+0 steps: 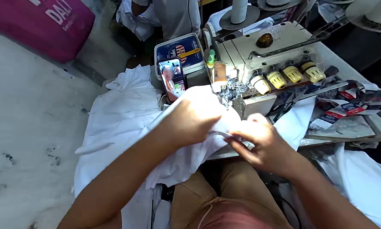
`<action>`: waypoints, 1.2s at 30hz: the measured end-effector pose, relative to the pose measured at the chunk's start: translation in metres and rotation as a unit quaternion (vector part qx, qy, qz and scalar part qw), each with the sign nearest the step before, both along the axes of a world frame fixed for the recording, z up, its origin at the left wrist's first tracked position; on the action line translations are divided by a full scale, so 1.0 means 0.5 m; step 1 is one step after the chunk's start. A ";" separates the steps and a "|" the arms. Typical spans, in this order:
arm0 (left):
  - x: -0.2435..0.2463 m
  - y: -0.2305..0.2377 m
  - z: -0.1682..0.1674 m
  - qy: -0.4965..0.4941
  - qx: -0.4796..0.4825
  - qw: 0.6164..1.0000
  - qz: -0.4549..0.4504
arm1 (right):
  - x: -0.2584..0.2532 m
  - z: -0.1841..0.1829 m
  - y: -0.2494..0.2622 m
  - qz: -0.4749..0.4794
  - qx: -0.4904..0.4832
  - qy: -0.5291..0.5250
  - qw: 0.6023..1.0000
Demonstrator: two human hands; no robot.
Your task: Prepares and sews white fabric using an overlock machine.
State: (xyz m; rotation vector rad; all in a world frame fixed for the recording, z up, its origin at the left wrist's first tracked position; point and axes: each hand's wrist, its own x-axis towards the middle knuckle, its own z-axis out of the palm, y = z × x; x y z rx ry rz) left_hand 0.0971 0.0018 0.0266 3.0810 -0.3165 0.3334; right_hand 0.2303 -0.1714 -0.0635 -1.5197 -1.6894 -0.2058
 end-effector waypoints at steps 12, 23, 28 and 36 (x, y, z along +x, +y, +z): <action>0.010 -0.031 -0.138 -0.074 -0.065 0.991 -0.087 | -0.001 -0.009 -0.147 -0.093 -0.040 -0.065 0.993; 0.042 -0.036 -0.140 -0.116 -0.053 0.983 -0.129 | 0.001 -0.029 -0.142 -0.103 0.001 -0.006 0.995; 0.010 -0.040 -0.095 -0.029 -0.062 0.993 -0.095 | -0.008 -0.019 -0.127 -0.111 -0.002 -0.044 0.993; -0.083 -0.051 -0.002 0.069 -0.080 0.993 -0.051 | -0.006 -0.004 -0.122 0.014 0.029 0.096 0.995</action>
